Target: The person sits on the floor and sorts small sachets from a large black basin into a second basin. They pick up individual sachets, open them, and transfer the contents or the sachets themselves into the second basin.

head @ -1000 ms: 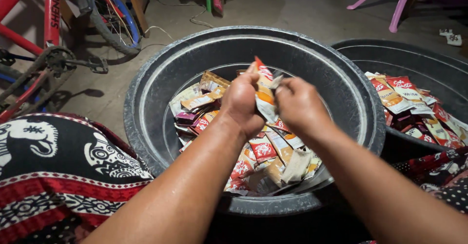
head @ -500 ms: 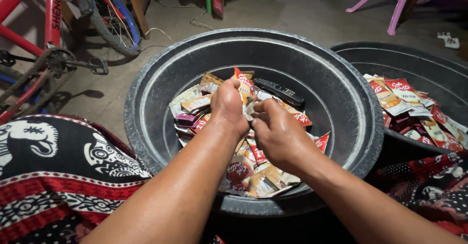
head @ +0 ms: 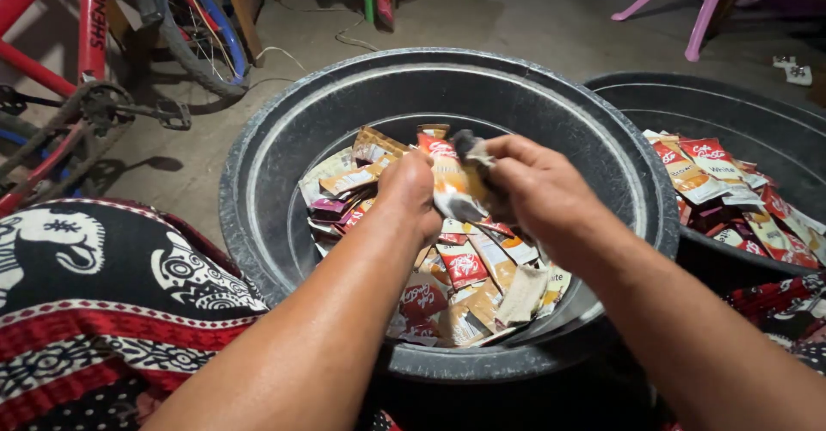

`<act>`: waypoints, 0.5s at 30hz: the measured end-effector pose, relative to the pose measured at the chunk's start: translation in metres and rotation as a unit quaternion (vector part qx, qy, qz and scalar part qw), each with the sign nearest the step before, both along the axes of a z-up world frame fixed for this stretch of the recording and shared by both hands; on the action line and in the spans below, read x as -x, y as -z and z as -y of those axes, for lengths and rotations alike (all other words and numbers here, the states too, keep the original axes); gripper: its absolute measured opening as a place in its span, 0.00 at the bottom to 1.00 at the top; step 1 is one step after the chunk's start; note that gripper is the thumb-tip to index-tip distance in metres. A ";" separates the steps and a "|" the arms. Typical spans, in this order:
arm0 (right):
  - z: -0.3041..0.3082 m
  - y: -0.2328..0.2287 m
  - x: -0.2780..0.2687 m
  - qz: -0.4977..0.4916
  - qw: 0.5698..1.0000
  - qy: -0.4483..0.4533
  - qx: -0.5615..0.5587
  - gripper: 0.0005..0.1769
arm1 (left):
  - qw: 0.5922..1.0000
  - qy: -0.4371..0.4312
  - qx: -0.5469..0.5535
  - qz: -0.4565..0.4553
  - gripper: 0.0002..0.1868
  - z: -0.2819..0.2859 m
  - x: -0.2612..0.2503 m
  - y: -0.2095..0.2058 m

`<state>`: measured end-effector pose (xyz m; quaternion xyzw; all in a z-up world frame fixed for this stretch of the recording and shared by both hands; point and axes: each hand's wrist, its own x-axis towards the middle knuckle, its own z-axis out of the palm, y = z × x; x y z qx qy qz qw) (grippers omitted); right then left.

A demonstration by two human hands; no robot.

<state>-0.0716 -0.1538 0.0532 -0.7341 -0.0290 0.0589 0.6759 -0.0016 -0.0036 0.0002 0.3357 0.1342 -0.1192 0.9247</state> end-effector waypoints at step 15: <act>0.018 0.026 -0.009 -0.136 0.984 0.110 0.006 0.20 | 0.994 0.037 -0.099 0.021 0.14 0.021 0.024 -0.012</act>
